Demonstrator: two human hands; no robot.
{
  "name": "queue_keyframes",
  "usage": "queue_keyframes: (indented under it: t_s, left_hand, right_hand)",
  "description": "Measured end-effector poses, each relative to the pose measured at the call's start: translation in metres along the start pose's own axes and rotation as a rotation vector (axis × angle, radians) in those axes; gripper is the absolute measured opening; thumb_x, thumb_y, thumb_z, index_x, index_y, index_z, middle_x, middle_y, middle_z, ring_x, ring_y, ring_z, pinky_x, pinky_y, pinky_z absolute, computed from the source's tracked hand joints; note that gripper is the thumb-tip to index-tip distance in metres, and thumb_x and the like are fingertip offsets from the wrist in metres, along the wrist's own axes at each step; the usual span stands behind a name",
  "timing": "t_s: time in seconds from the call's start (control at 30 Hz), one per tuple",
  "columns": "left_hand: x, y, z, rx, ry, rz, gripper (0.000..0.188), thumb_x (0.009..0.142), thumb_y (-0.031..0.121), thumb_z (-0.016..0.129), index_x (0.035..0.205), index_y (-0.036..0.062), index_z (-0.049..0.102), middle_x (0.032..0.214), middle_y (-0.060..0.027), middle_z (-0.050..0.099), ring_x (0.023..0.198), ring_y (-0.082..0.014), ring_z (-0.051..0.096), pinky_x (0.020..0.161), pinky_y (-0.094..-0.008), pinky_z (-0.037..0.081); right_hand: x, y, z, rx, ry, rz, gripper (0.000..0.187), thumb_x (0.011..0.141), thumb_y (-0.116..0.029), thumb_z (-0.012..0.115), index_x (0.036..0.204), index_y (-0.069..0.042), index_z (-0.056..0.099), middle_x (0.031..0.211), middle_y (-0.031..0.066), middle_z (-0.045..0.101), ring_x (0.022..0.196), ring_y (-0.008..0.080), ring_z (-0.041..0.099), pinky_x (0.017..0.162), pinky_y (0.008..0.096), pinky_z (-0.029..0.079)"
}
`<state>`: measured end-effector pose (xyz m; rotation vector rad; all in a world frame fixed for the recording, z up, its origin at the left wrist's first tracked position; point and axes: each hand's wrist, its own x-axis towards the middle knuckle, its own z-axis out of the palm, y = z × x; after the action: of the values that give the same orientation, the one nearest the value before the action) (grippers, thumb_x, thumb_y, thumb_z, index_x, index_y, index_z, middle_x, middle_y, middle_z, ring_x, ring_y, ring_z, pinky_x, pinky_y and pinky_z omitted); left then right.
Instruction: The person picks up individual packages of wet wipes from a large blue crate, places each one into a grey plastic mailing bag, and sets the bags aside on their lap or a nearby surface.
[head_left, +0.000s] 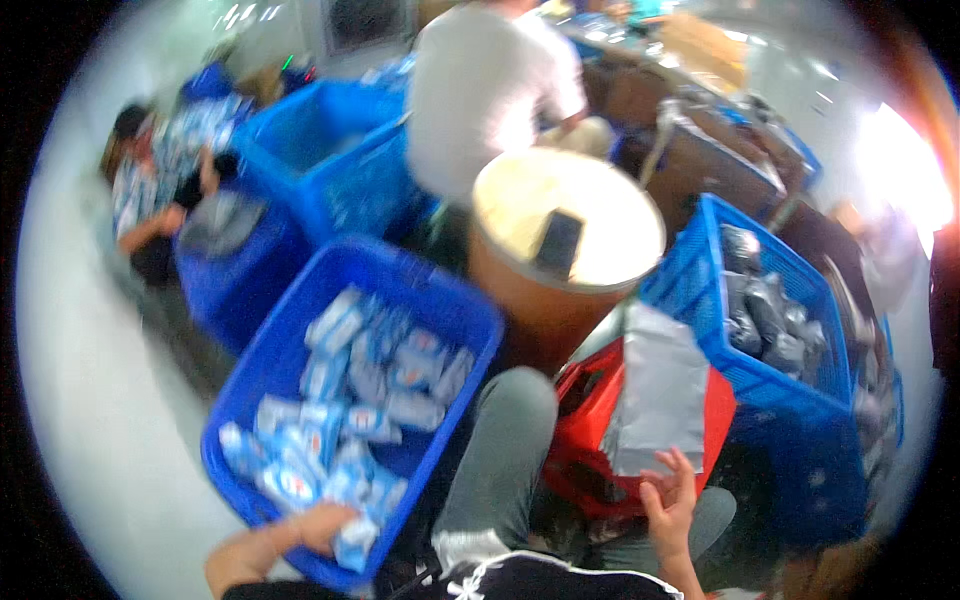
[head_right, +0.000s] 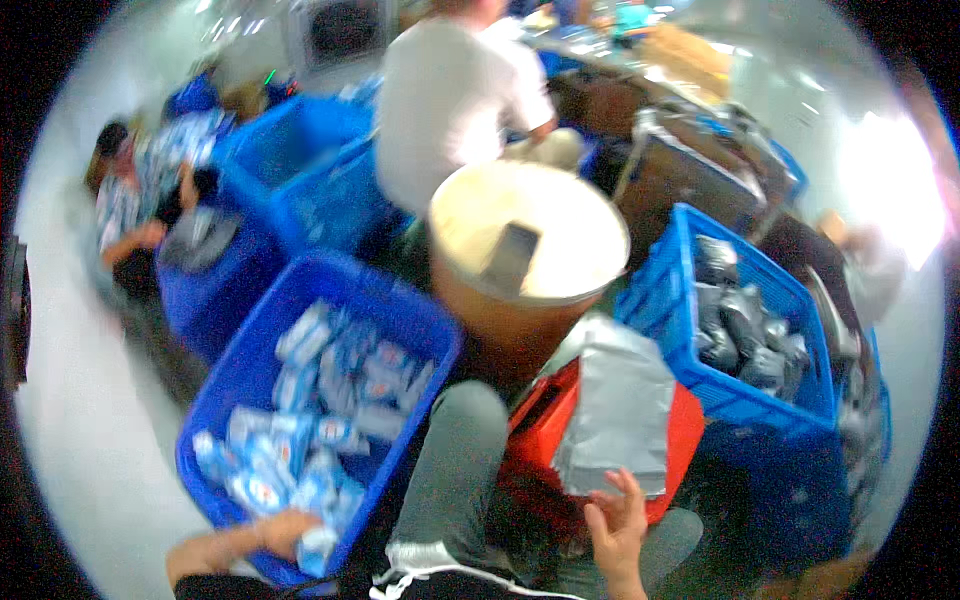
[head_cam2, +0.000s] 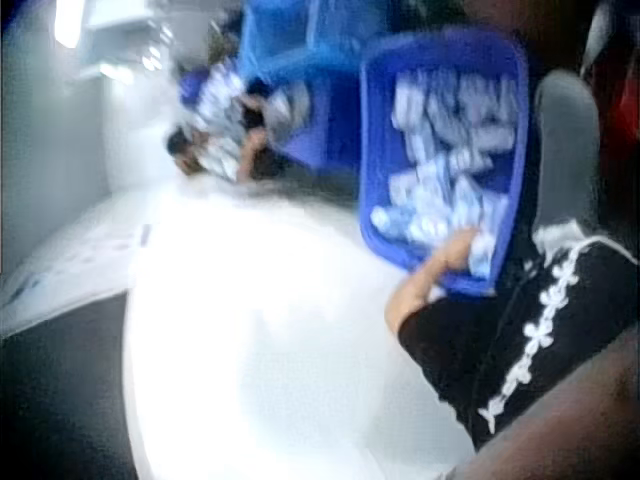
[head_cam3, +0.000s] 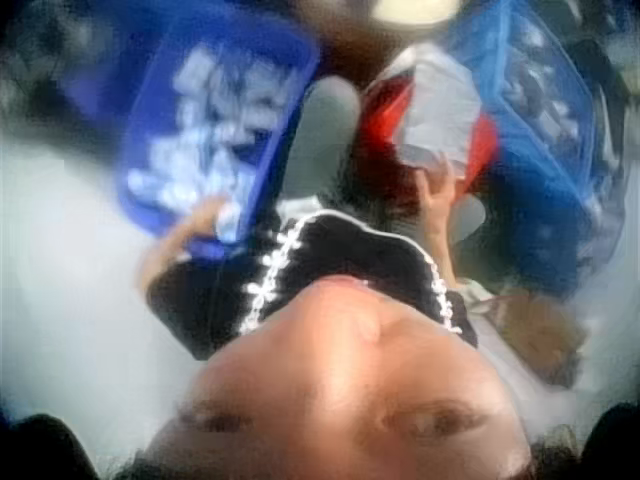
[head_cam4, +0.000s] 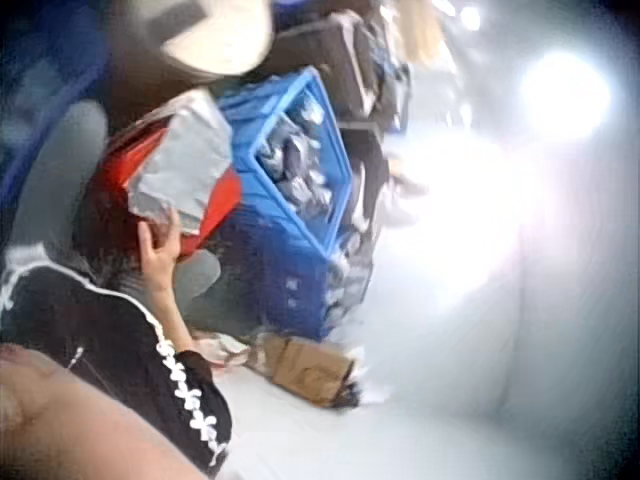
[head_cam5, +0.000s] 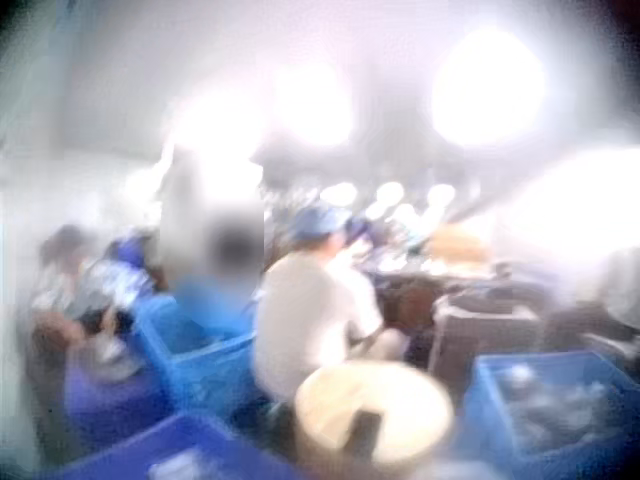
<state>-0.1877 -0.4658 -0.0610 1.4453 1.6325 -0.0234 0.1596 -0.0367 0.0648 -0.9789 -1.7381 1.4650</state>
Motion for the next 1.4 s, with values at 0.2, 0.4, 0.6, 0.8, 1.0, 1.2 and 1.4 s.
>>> queue_keyframes:
  t_s: [0.2, 0.4, 0.6, 0.8, 1.0, 1.2, 1.4]
  left_hand:
    - [0.017, -0.059, 0.031, 0.162, 0.09, -0.144, 0.097, 0.056, 0.042, 0.084, 0.138, 0.0064, 0.046, 0.126, -0.0222, 0.06, 0.12, -0.0365, 0.057, 0.102, -0.0439, 0.044]
    - [0.025, -0.004, -0.106, 0.112, 0.255, -0.473, 0.109, 0.052, 0.047, 0.087, 0.139, 0.0013, 0.041, 0.124, -0.0225, 0.061, 0.114, -0.0385, 0.061, 0.098, -0.0433, 0.048]
    - [0.062, 0.138, -0.265, -0.752, 0.556, 0.177, 0.104, 0.061, 0.024, 0.09, 0.145, 0.0018, 0.033, 0.135, -0.0124, 0.052, 0.127, -0.0247, 0.05, 0.108, -0.0428, 0.039]
    - [0.224, 0.311, -0.228, -1.299, -0.114, 0.562, 0.093, 0.071, 0.028, 0.084, 0.146, 0.0023, 0.036, 0.142, -0.0137, 0.047, 0.129, -0.0254, 0.05, 0.109, -0.0422, 0.039]
    - [0.292, 0.409, -0.184, -0.993, -0.482, 0.703, 0.083, 0.08, 0.031, 0.078, 0.147, 0.0029, 0.038, 0.148, -0.015, 0.042, 0.131, -0.0262, 0.049, 0.11, -0.0416, 0.039]
    - [0.35, 0.376, -0.248, 0.187, 0.506, 0.732, 0.055, 0.083, 0.02, 0.074, 0.133, 0.0081, 0.055, 0.139, -0.0179, 0.053, 0.131, -0.0333, 0.048, 0.112, -0.0447, 0.036]
    - [0.347, 0.316, -0.245, 0.551, 0.539, 0.47, 0.064, 0.093, 0.037, 0.059, 0.149, 0.0144, 0.038, 0.158, -0.0147, 0.03, 0.146, -0.0328, 0.027, 0.118, -0.0507, 0.02]
  right_hand:
    - [-0.014, 0.027, -0.005, 0.174, 0.096, -0.015, 0.064, 0.086, 0.0, 0.068, 0.142, -0.003, 0.038, 0.124, 0.0159, 0.058, 0.094, 0.0173, 0.066, 0.082, 0.0291, 0.054]
    - [-0.033, 0.031, -0.035, 0.325, 0.187, 0.013, 0.056, 0.086, -0.003, 0.069, 0.137, -0.003, 0.045, 0.118, 0.0155, 0.062, 0.093, 0.017, 0.066, 0.084, 0.0303, 0.053]
    - [-0.023, 0.034, -0.035, 0.774, -0.229, 0.159, 0.045, 0.098, -0.027, 0.06, 0.133, -0.001, 0.049, 0.117, 0.0169, 0.064, 0.099, 0.0228, 0.065, 0.09, 0.0357, 0.052]
    - [-0.02, 0.025, -0.009, 1.2, -0.886, 0.275, 0.09, 0.089, -0.076, 0.034, 0.127, 0.003, 0.054, 0.123, 0.0159, 0.062, 0.115, 0.0261, 0.059, 0.105, 0.0444, 0.04]
    - [-0.038, 0.056, -0.05, 1.473, -0.873, 0.393, 0.074, 0.088, -0.064, 0.05, 0.119, 0.003, 0.058, 0.116, 0.0199, 0.063, 0.11, 0.0308, 0.06, 0.097, 0.0468, 0.046]
    - [-0.103, 0.109, -0.124, 1.643, -0.521, 0.251, 0.071, 0.085, -0.06, 0.06, 0.122, 0.001, 0.057, 0.116, 0.0269, 0.059, 0.105, 0.0399, 0.06, 0.09, 0.0547, 0.051]
    - [-0.111, 0.066, -0.156, 1.807, 0.008, 0.024, 0.078, 0.087, -0.061, 0.058, 0.138, -0.003, 0.046, 0.123, 0.0309, 0.054, 0.105, 0.0466, 0.059, 0.091, 0.0589, 0.051]
